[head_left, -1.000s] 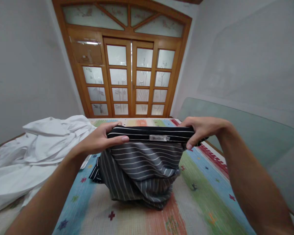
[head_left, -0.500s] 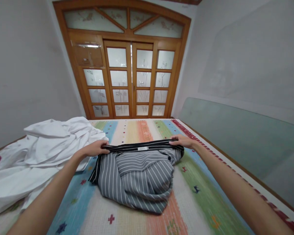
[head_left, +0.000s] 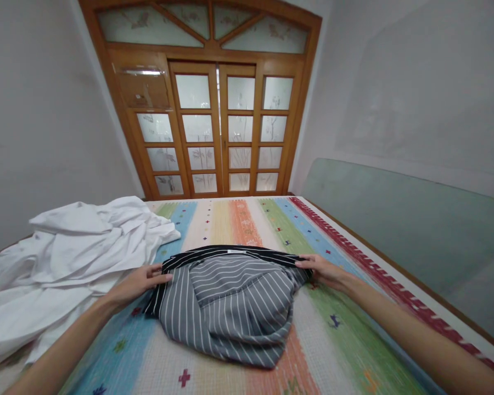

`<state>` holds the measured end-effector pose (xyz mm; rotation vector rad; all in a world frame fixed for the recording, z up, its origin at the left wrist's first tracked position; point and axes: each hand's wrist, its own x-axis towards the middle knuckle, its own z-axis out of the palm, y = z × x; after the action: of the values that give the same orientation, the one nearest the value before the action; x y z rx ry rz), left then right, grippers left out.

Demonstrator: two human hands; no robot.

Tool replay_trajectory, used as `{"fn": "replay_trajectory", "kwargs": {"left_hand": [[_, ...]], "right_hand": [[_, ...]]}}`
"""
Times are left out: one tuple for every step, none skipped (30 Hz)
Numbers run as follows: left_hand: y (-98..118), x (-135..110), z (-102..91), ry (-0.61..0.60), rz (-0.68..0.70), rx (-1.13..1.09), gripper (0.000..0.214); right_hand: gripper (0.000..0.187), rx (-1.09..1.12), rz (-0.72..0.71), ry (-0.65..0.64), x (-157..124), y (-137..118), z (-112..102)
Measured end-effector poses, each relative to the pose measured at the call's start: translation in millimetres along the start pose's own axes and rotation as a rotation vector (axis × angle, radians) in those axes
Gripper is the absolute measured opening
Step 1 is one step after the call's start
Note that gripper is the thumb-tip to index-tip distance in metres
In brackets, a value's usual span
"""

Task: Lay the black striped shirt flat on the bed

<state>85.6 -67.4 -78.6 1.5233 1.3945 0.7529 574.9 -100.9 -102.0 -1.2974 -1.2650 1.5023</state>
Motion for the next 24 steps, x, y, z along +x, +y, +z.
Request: {"fn": "replay_trajectory", "kwargs": {"left_hand": [[1,-4,2.3,-0.061,-0.021,-0.023,0.041],[2,-7,4.9,-0.113,-0.038,-0.029,0.041],[3,-9,7.6,-0.135,-0.039,-0.015,0.041],[4,-11,10.3,-0.133,-0.03,0.015,0.042],[4,-11,12.8,-0.114,-0.005,0.055,0.042],[4,-11,14.9,-0.078,0.033,0.094,0.042],[3,-11,16.6,-0.032,0.079,0.127,0.042],[1,-10,17.8,0.024,0.128,0.151,0.042],[-1,-9,18.4,0.086,0.172,0.165,0.042],[-4,-7,18.6,0.148,0.206,0.165,0.043],[-6,-6,18.3,0.206,0.231,0.144,0.044],[-7,-5,17.8,0.256,0.248,0.102,0.046],[-8,-5,17.1,0.294,0.255,0.044,0.048],[-8,-6,16.3,0.319,0.25,-0.022,0.049],[-8,-6,15.5,0.327,0.232,-0.089,0.051],[-6,-8,14.7,0.322,0.204,-0.155,0.053],[-5,-9,14.1,0.31,0.171,-0.215,0.056],[-2,-11,13.5,0.298,0.14,-0.269,0.057],[1,-13,13.1,0.29,0.118,-0.32,0.059],[4,-15,12.7,0.286,0.105,-0.365,0.06],[8,-17,12.6,0.285,0.098,-0.404,0.06],[12,-19,12.5,0.286,0.095,-0.438,0.061],[16,-20,12.5,0.292,0.093,-0.467,0.061],[21,-22,12.5,0.299,0.09,-0.496,0.061]], "right_hand": [[0.04,-0.015,-0.016,-0.023,-4,2,4],[0.04,-0.044,-0.03,-0.029,-6,4,8],[0.041,-0.083,-0.044,-0.017,-7,6,11],[0.041,-0.125,-0.064,0.017,-6,8,13],[0.043,-0.164,-0.095,0.072,-5,10,14],[0.045,-0.193,-0.137,0.143,-2,12,15],[0.047,-0.21,-0.188,0.223,1,13,15],[0.049,-0.214,-0.246,0.303,4,14,14],[0.051,-0.205,-0.303,0.382,7,15,13],[0.052,-0.185,-0.348,0.45,9,15,12],[0.054,-0.156,-0.379,0.5,11,15,11],[0.054,-0.121,-0.399,0.536,13,14,10],[0.055,-0.087,-0.407,0.561,13,13,9],[0.055,-0.057,-0.407,0.578,14,11,9],[0.055,-0.034,-0.405,0.589,13,9,9],[0.055,-0.02,-0.404,0.595,12,7,10],[0.055,-0.015,-0.407,0.599,12,4,11],[0.055,-0.015,-0.414,0.601,11,2,13],[0.054,-0.018,-0.425,0.602,10,0,14],[0.053,-0.021,-0.438,0.605,9,-2,16],[0.053,-0.023,-0.448,0.607,8,-4,18],[0.052,-0.024,-0.453,0.609,7,-5,20],[0.052,-0.026,-0.454,0.609,7,-6,21],[0.053,-0.028,-0.452,0.607,6,-7,23]]}}
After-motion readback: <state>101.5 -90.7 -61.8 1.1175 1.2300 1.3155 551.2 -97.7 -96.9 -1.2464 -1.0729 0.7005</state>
